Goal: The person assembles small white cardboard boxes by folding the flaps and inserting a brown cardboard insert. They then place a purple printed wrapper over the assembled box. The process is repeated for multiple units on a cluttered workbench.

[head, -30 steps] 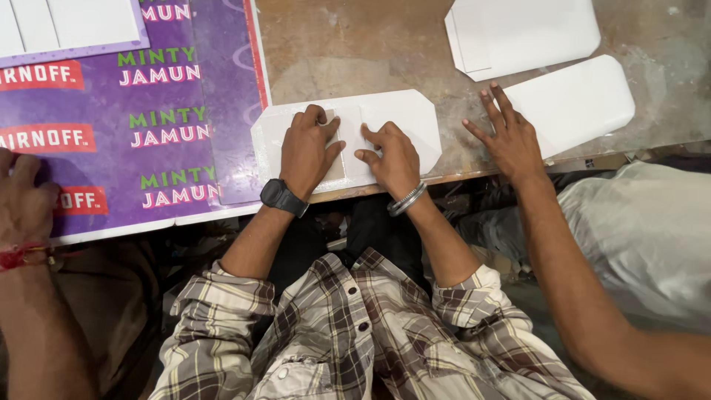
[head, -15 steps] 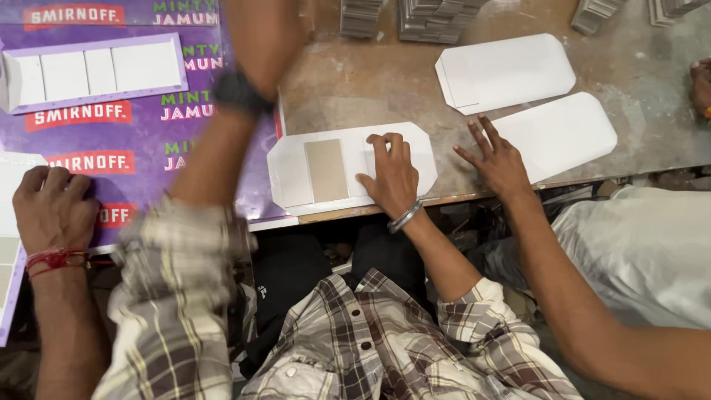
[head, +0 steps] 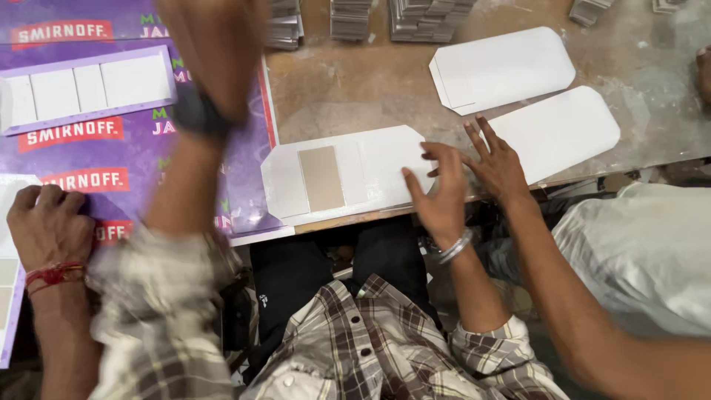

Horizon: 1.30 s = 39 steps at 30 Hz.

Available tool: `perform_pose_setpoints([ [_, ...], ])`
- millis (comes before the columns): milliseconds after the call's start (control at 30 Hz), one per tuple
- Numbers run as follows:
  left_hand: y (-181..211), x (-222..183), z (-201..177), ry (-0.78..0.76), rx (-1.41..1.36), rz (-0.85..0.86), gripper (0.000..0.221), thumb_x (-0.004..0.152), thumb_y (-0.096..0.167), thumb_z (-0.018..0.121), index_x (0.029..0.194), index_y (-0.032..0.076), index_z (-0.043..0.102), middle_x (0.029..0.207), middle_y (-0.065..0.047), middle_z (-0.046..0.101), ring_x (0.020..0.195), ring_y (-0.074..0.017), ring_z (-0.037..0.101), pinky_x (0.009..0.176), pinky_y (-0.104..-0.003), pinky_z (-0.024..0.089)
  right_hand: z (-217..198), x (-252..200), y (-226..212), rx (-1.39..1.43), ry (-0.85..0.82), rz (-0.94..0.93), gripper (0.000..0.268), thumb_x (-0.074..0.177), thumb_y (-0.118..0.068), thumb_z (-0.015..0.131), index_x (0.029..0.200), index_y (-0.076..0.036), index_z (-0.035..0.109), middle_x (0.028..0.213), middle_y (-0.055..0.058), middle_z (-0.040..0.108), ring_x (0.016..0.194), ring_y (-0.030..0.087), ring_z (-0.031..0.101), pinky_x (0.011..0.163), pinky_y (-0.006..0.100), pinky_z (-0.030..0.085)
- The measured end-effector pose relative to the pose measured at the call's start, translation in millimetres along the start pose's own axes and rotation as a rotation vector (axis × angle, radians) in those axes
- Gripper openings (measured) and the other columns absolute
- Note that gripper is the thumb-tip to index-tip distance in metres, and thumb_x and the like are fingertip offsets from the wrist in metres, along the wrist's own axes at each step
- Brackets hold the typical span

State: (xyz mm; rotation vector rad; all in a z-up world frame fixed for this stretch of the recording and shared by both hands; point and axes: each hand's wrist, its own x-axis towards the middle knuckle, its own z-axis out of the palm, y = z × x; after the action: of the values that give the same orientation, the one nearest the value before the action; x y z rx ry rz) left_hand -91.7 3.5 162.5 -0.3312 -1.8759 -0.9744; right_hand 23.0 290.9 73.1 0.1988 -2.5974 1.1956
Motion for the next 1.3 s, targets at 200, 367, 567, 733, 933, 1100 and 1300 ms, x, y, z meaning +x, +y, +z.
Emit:
perform_pose_setpoints([
  [200,46,-149,33,-0.471,-0.755,-1.156,0.024,0.091,0.015,0.073,0.108,0.0,0.072,0.101,-0.011,0.074,0.075,-0.0097,0.07,0.06,-0.026,0.06,-16,11,12,-0.436,0.094,-0.52,0.058,0.082,-0.007,0.079,0.134,0.0,0.055,0.133,0.022,0.058,0.123,0.037,0.062,0.101,0.048,0.053],
  [367,36,-181,33,-0.671,-0.588,-1.411,0.038,0.101,0.038,0.061,0.104,0.002,0.075,0.097,-0.014,0.078,0.069,-0.0204,0.075,0.06,-0.031,0.056,-5,10,43,0.144,-0.156,0.141,0.07,0.09,-0.017,0.083,0.146,0.002,0.046,0.121,0.016,0.074,0.11,0.025,0.077,0.089,0.035,0.062],
  [567,22,-199,48,-0.664,-0.013,-0.495,0.036,0.095,0.028,0.074,0.123,0.006,0.074,0.106,-0.009,0.07,0.095,-0.0264,0.064,0.08,-0.04,0.047,19,21,97,0.292,-0.286,0.276,0.084,0.08,-0.01,0.088,0.149,0.005,0.044,0.133,0.021,0.066,0.118,0.024,0.067,0.088,0.032,0.063],
  [733,17,-216,56,-0.757,0.116,-0.418,0.04,0.086,0.03,0.08,0.122,0.012,0.077,0.107,-0.004,0.064,0.093,-0.0237,0.056,0.075,-0.041,0.036,30,26,121,0.363,-0.35,0.299,0.083,0.08,-0.006,0.084,0.151,0.007,0.043,0.133,0.019,0.068,0.116,0.021,0.069,0.09,0.031,0.061],
  [933,19,-218,58,-0.764,0.164,-0.369,0.038,0.087,0.029,0.08,0.122,0.013,0.077,0.11,-0.002,0.061,0.096,-0.0235,0.055,0.075,-0.041,0.035,33,19,123,0.355,-0.34,0.331,0.083,0.08,-0.002,0.083,0.151,0.007,0.043,0.129,0.017,0.07,0.112,0.019,0.07,0.088,0.03,0.06],
  [1100,20,-218,58,-0.786,0.183,-0.377,0.041,0.086,0.03,0.079,0.123,0.013,0.077,0.11,-0.003,0.06,0.095,-0.0233,0.054,0.074,-0.041,0.035,32,19,124,0.374,-0.333,0.295,0.084,0.08,-0.005,0.083,0.152,0.008,0.042,0.132,0.016,0.068,0.113,0.018,0.069,0.087,0.031,0.061],
  [1300,21,-215,59,-0.787,0.187,-0.382,0.04,0.084,0.03,0.08,0.121,0.013,0.077,0.109,-0.002,0.06,0.095,-0.023,0.055,0.074,-0.042,0.035,29,22,113,0.223,-0.334,0.259,0.087,0.08,-0.008,0.086,0.153,0.007,0.042,0.129,0.018,0.071,0.113,0.02,0.071,0.09,0.031,0.059],
])
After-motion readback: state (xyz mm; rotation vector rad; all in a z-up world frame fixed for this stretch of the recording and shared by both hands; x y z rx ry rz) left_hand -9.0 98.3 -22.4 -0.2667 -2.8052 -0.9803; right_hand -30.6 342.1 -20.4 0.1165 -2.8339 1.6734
